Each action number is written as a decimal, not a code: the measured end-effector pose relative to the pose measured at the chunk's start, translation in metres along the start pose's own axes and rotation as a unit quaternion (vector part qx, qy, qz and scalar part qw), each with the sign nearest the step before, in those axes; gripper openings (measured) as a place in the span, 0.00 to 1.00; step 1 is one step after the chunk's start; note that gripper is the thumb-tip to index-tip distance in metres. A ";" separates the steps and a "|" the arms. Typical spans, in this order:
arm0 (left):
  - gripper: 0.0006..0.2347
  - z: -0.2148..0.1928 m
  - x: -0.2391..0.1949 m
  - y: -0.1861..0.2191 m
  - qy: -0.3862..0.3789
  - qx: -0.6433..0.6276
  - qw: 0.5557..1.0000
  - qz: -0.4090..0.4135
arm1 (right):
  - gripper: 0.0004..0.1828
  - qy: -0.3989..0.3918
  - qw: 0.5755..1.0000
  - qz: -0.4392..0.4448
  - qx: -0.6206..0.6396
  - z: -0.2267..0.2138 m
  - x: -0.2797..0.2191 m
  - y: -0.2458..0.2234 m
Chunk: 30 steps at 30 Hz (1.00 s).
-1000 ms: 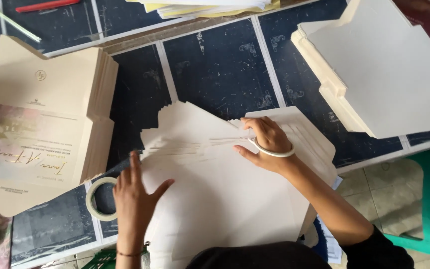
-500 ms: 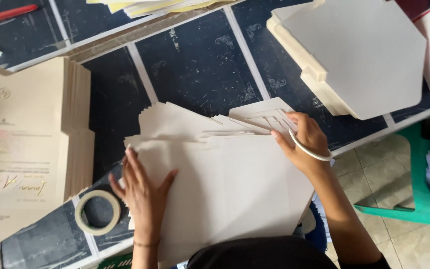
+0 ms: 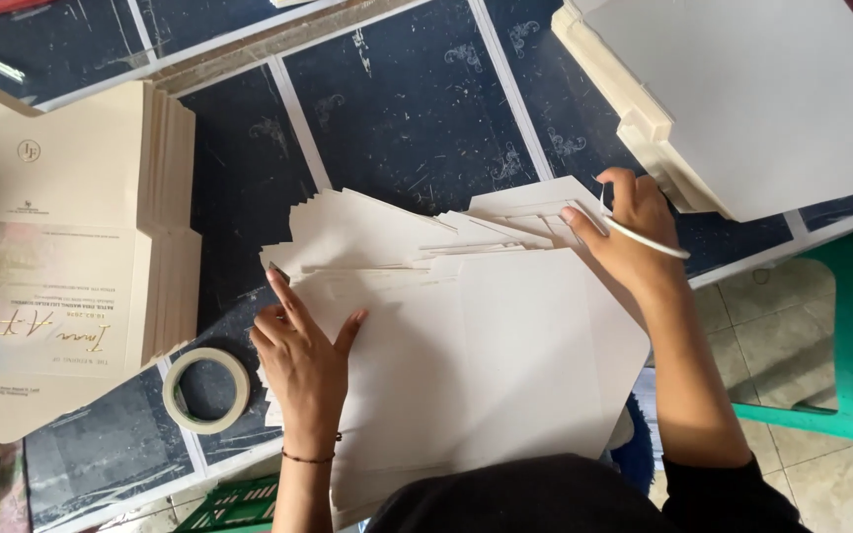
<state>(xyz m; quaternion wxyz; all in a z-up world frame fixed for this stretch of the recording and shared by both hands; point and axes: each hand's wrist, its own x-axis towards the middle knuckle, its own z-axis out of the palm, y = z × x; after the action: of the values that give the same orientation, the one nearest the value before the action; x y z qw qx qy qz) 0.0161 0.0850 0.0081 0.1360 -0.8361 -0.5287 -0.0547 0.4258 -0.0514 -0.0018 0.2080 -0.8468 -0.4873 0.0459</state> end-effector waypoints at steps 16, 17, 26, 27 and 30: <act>0.46 0.002 -0.021 0.008 0.021 -0.081 0.996 0.029 | 0.47 -0.021 0.758 0.354 0.547 -0.023 -0.173 0.017; 0.46 0.007 -0.020 0.010 0.034 -0.098 0.994 0.032 | 0.46 0.011 0.737 0.361 0.571 -0.016 -0.186 0.009; 0.47 -0.003 0.014 0.032 -0.028 -0.363 0.931 -0.022 | 0.45 0.082 0.750 0.335 0.564 -0.055 -0.168 -0.064; 0.46 -0.004 0.017 0.028 -0.038 -0.403 0.914 -0.035 | 0.45 0.097 0.757 0.327 0.558 -0.062 -0.164 -0.069; 0.54 0.003 0.019 0.014 0.011 -0.295 0.955 -0.028 | 0.45 0.127 0.770 0.303 0.547 -0.084 -0.135 -0.087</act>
<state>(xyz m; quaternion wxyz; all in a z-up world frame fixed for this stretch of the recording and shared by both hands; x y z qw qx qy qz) 0.0364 0.0970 0.0074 -0.1126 -0.8234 -0.5102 -0.2212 0.3086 -0.1524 0.0922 0.6709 -0.6921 -0.0676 0.2574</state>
